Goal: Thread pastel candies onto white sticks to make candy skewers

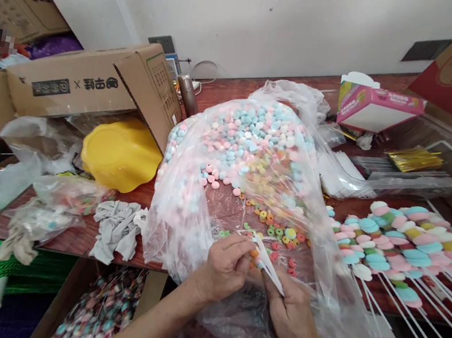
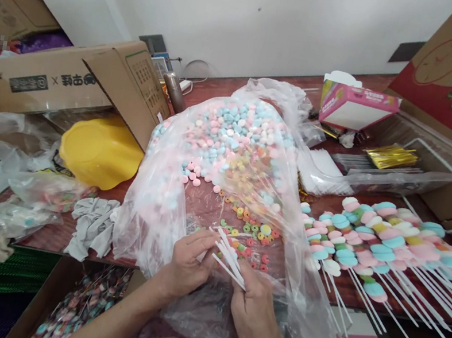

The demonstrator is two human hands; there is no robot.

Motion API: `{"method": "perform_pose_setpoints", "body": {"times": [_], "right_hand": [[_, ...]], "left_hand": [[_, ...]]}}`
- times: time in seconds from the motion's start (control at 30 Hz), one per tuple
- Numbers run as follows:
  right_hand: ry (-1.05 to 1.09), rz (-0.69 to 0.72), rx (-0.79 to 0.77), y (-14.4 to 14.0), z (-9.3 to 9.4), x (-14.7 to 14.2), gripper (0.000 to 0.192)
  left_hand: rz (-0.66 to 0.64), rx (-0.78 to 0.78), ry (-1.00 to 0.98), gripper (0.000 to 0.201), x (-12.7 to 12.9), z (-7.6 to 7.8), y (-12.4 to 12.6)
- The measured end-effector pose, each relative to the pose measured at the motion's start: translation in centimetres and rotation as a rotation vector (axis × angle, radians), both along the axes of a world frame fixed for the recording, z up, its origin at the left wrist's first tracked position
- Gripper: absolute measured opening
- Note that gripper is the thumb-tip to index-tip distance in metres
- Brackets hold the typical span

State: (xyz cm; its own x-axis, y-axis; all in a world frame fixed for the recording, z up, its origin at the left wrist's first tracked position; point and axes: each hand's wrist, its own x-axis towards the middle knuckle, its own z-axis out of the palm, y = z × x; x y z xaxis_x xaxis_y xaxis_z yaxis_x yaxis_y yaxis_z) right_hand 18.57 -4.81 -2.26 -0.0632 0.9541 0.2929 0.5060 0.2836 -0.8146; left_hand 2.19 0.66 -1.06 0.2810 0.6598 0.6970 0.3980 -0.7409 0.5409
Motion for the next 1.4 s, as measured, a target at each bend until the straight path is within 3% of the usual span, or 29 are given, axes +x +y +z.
{"method": "perform_pose_setpoints", "body": {"times": [0.13,0.27,0.4,0.5,0.6,0.73,0.83,0.93,1.0,1.1,1.2,1.3,1.4], "right_hand": [[0.042,-0.056,-0.059,0.2,-0.9,0.5,0.033],[0.021,-0.137,-0.107,0.9,-1.8,2.7,0.033],[-0.126,-0.323,-0.085,1.7,-1.9,5.7,0.035],[-0.201,-0.356,-0.057,1.8,-1.9,6.8,0.034],[-0.231,-0.294,-0.038,1.6,-2.1,6.5,0.032],[-0.203,-0.214,-0.021,1.3,-2.1,6.1,0.031],[-0.163,-0.139,-0.046,1.2,-1.9,5.8,0.030],[-0.145,-0.068,-0.074,1.4,-1.8,4.9,0.029],[-0.161,-0.050,-0.065,1.5,-1.7,4.1,0.030],[-0.206,-0.027,-0.036,1.6,-1.6,3.3,0.032],[-0.235,-0.008,-0.016,1.5,-1.4,3.0,0.032],[-0.235,-0.033,-0.017,1.2,-1.4,2.9,0.032],[-0.221,-0.056,-0.031,1.0,-1.5,2.8,0.033]], "left_hand": [[-0.052,-0.052,-0.003,0.036,1.0,0.3,-0.5],[-0.223,-0.122,0.015,0.050,1.3,0.7,0.5],[-0.077,-0.248,0.037,0.041,1.3,0.5,5.3],[-0.185,-0.218,0.369,0.037,2.1,-0.3,9.4],[-0.284,-0.223,0.480,0.041,3.1,-1.3,11.7],[-0.256,-0.370,0.270,0.027,2.7,-1.5,11.0],[-0.122,-0.712,-0.071,0.014,1.3,-0.9,8.8],[-0.104,-1.083,-0.486,0.030,0.0,0.2,6.6],[-0.135,-1.171,-0.684,0.038,-0.3,0.9,5.4],[-0.099,-1.128,-0.871,0.039,-0.3,1.7,4.3],[-0.069,-1.060,-0.930,0.040,-0.2,1.4,3.8],[-0.059,-0.952,-0.872,0.036,-0.2,0.4,3.4],[-0.003,-0.673,-0.649,0.023,-0.6,-0.4,3.1]]}}
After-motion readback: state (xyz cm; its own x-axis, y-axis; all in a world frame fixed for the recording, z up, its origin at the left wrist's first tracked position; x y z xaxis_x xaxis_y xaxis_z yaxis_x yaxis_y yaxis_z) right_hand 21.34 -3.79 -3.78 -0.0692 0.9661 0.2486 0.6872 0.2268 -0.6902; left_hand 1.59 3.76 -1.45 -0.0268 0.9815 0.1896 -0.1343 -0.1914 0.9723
